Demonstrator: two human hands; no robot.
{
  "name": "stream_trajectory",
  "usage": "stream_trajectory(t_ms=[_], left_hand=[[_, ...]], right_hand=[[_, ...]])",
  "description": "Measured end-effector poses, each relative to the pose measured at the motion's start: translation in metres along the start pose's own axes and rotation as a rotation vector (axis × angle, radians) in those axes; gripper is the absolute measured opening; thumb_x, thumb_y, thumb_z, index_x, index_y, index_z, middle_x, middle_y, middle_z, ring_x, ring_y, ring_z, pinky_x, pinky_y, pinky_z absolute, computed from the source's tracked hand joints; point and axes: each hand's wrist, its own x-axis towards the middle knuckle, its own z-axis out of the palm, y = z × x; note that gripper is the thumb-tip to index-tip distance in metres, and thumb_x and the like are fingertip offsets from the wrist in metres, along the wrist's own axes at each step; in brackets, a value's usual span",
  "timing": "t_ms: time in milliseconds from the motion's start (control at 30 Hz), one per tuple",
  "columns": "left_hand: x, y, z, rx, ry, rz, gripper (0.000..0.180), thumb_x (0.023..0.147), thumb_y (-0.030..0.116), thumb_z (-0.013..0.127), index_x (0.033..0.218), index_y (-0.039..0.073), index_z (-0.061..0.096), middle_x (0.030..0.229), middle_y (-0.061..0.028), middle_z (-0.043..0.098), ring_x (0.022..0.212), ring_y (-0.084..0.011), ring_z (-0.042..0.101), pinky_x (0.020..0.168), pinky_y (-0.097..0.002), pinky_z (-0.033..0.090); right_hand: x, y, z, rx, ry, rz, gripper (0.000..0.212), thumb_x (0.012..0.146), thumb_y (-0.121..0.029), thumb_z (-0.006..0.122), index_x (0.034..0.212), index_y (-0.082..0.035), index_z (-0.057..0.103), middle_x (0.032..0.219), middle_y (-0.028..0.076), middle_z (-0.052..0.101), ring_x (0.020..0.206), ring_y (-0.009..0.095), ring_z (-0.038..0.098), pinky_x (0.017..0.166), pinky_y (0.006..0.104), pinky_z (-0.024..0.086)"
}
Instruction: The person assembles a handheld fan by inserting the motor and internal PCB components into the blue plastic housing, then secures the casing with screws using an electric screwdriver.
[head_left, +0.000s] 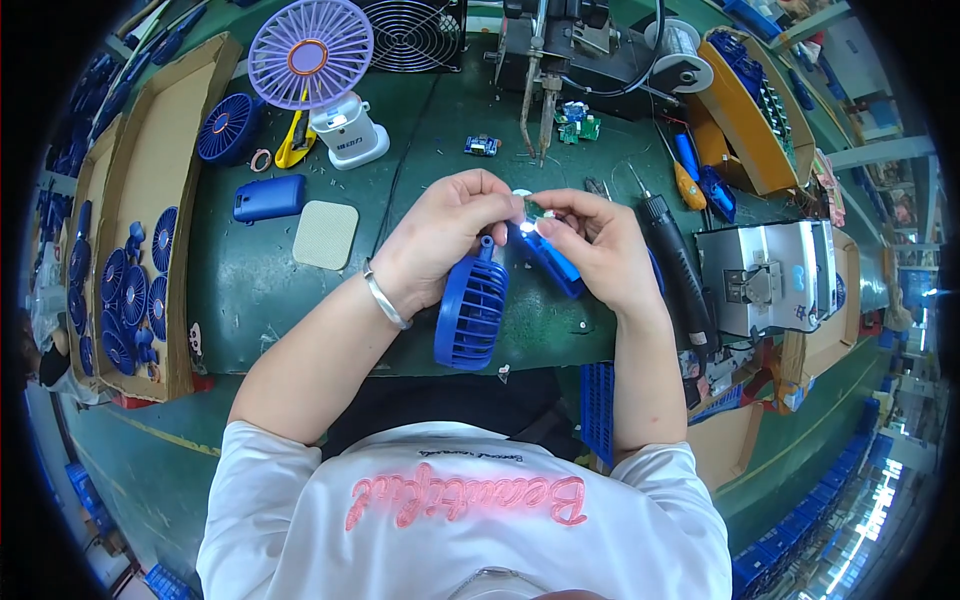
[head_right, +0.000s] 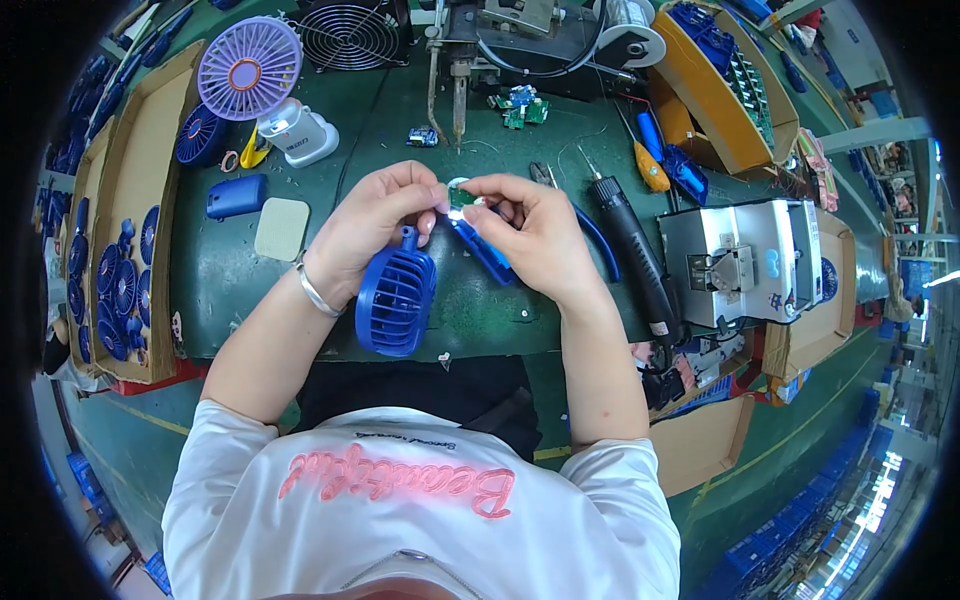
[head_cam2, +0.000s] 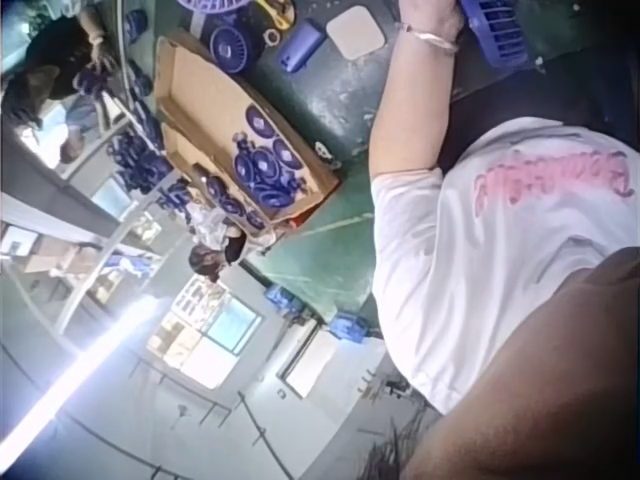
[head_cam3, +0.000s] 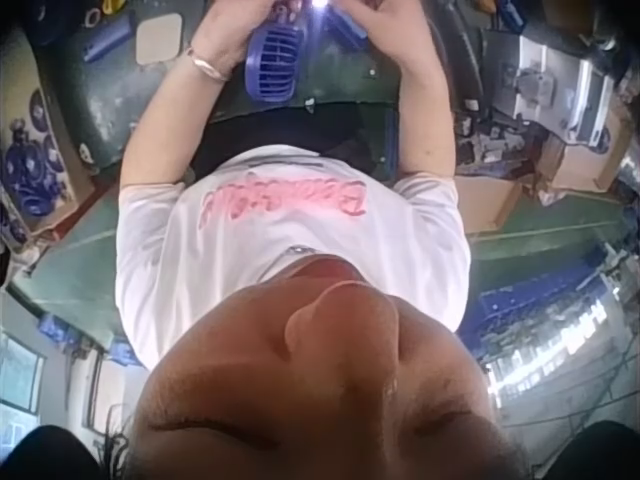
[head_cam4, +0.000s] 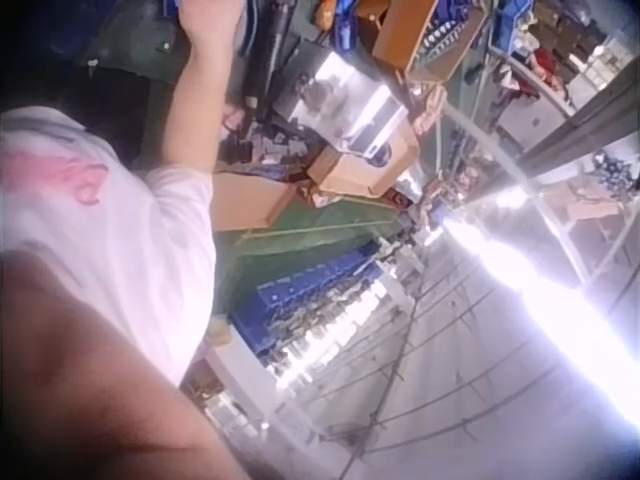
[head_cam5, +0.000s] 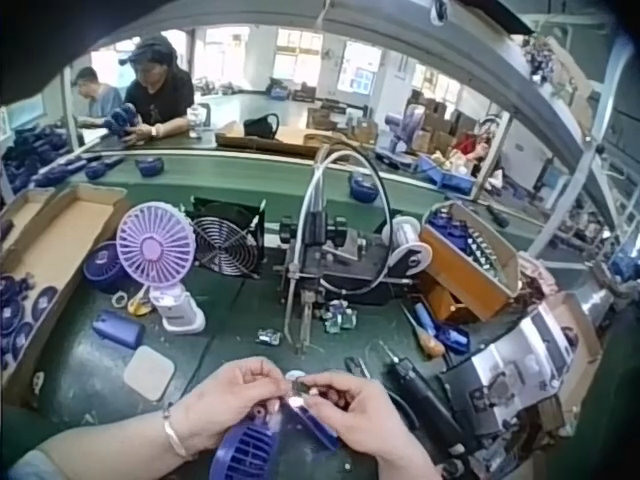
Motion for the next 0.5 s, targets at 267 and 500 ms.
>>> stream_trajectory(t_ms=[267, 500], left_hand=[[0.0, 0.013, -0.019, -0.031, -0.14, -0.089, 0.013, 0.092, 0.016, 0.061, 0.094, 0.004, 0.058, 0.096, -0.0086, 0.067, 0.084, -0.0122, 0.065, 0.075, -0.0229, 0.051], [-0.011, 0.037, -0.027, 0.217, -0.222, -0.011, 0.014, 0.093, 0.015, 0.06, 0.096, 0.002, 0.054, 0.099, -0.0126, 0.067, 0.087, -0.0137, 0.065, 0.078, -0.0242, 0.053]], right_hand=[[0.003, 0.003, -0.007, -0.171, 0.139, -0.057, 0.024, 0.081, -0.009, 0.072, 0.103, 0.0, 0.07, 0.074, -0.003, 0.054, 0.067, 0.004, 0.043, 0.059, 0.0195, 0.036], [0.002, -0.004, -0.004, -0.411, 0.123, -0.191, 0.025, 0.078, -0.01, 0.073, 0.102, -0.003, 0.071, 0.074, 0.002, 0.056, 0.066, 0.009, 0.044, 0.06, 0.0222, 0.037]])
